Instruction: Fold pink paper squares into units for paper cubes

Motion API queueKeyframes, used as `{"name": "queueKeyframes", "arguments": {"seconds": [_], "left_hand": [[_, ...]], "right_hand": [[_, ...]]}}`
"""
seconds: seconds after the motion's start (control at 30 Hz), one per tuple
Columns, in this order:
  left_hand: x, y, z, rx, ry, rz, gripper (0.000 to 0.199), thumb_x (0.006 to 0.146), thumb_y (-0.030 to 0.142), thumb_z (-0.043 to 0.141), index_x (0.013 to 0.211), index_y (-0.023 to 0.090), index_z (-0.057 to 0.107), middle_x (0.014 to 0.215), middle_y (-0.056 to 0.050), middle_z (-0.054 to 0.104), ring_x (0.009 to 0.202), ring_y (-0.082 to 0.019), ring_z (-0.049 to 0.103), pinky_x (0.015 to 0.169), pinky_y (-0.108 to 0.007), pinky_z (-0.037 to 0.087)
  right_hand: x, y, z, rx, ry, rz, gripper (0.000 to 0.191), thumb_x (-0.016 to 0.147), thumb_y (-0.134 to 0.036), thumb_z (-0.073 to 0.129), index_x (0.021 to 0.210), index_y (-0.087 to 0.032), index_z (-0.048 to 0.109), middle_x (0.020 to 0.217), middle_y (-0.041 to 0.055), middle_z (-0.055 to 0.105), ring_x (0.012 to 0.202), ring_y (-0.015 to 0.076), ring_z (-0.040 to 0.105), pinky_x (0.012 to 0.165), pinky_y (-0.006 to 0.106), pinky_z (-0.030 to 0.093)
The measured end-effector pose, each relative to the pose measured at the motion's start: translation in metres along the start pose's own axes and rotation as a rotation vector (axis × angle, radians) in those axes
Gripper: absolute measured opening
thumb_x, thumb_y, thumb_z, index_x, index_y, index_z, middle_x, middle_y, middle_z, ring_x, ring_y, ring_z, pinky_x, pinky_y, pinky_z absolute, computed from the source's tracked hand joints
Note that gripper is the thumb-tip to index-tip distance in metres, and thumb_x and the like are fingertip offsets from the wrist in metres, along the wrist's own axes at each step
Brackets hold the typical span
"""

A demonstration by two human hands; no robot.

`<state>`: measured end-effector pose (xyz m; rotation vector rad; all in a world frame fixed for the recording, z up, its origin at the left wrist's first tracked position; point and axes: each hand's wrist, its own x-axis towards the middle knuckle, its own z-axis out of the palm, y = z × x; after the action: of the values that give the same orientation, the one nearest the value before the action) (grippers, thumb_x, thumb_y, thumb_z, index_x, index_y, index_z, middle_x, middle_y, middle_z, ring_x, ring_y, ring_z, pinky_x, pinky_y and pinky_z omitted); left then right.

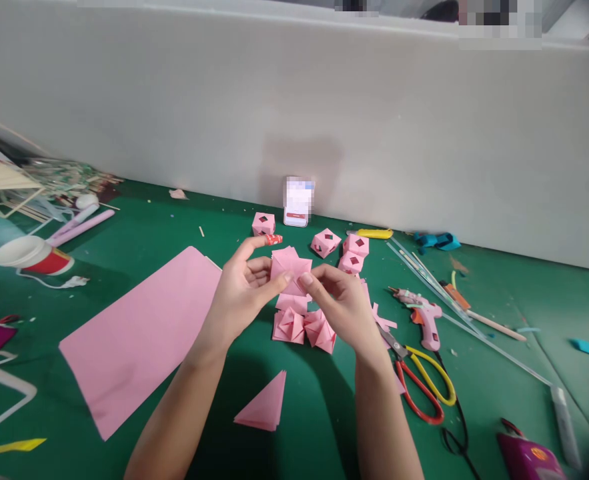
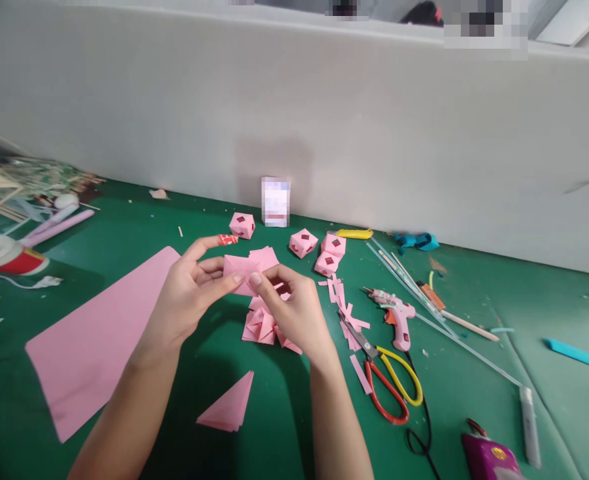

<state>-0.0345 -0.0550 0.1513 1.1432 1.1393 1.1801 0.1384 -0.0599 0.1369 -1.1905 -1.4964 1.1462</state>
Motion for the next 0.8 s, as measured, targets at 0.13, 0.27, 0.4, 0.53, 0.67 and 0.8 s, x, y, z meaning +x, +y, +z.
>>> {"name": "queueKeyframes", "arguments": {"seconds": [0.13,0.27,0.4,0.53,0.67,0.8], "left_hand": [[-0.0001,-0.0001,-0.0006,0.02,0.001,0.012,0.055,0.078,0.028,0.079,0.126,0.024,0.054,0.083,0.0,0.073,0.079,-0.016,0.073,0.072,-0.025,0.059],[-0.0002,-0.0001,-0.0002,0.019,0.011,0.013,0.056,0.079,0.027,0.078,0.128,0.023,0.052,0.085,-0.001,0.073,0.077,-0.016,0.073,0.07,-0.026,0.059],[0.0005,0.0013,-0.002,0.021,0.045,0.023,0.058,0.076,0.028,0.079,0.127,0.023,0.052,0.088,-0.002,0.074,0.08,-0.018,0.073,0.071,-0.026,0.06],[0.0012,0.003,-0.006,0.031,0.061,0.032,0.059,0.074,0.027,0.081,0.126,0.023,0.052,0.088,-0.002,0.074,0.076,-0.017,0.072,0.067,-0.025,0.059],[0.0006,0.0028,-0.0074,0.018,0.059,0.042,0.059,0.075,0.024,0.08,0.127,0.023,0.052,0.092,-0.003,0.074,0.078,-0.017,0.072,0.065,-0.024,0.058],[-0.0009,0.0025,-0.0058,0.007,0.072,0.043,0.058,0.076,0.023,0.079,0.127,0.025,0.053,0.091,-0.001,0.074,0.079,-0.016,0.072,0.069,-0.024,0.058]], "right_hand": [[-0.0008,0.0014,-0.0033,-0.041,-0.04,0.004,0.033,0.093,-0.048,0.062,0.076,-0.02,0.066,0.071,0.0005,0.063,0.064,0.0141,0.054,0.059,0.026,0.042],[-0.0014,0.0011,-0.0035,-0.069,-0.021,-0.006,0.034,0.093,-0.047,0.062,0.075,-0.019,0.066,0.07,0.0009,0.064,0.064,0.0143,0.055,0.06,0.026,0.043],[-0.0024,-0.0017,-0.0038,-0.063,-0.043,0.005,0.032,0.093,-0.047,0.063,0.077,-0.02,0.069,0.073,0.0018,0.069,0.067,0.016,0.061,0.062,0.027,0.047],[-0.0034,-0.0037,-0.004,-0.048,-0.062,-0.021,0.022,0.09,-0.038,0.067,0.078,-0.02,0.068,0.076,0.0017,0.069,0.07,0.0165,0.063,0.066,0.028,0.049],[-0.0035,-0.0023,-0.003,-0.042,-0.056,-0.028,0.017,0.09,-0.032,0.066,0.078,-0.02,0.067,0.075,0.0013,0.069,0.069,0.0162,0.062,0.066,0.029,0.049],[-0.0031,-0.0015,-0.0019,-0.024,-0.043,-0.04,0.013,0.089,-0.028,0.066,0.078,-0.021,0.066,0.076,0.0012,0.068,0.07,0.0163,0.061,0.067,0.029,0.049]]}}
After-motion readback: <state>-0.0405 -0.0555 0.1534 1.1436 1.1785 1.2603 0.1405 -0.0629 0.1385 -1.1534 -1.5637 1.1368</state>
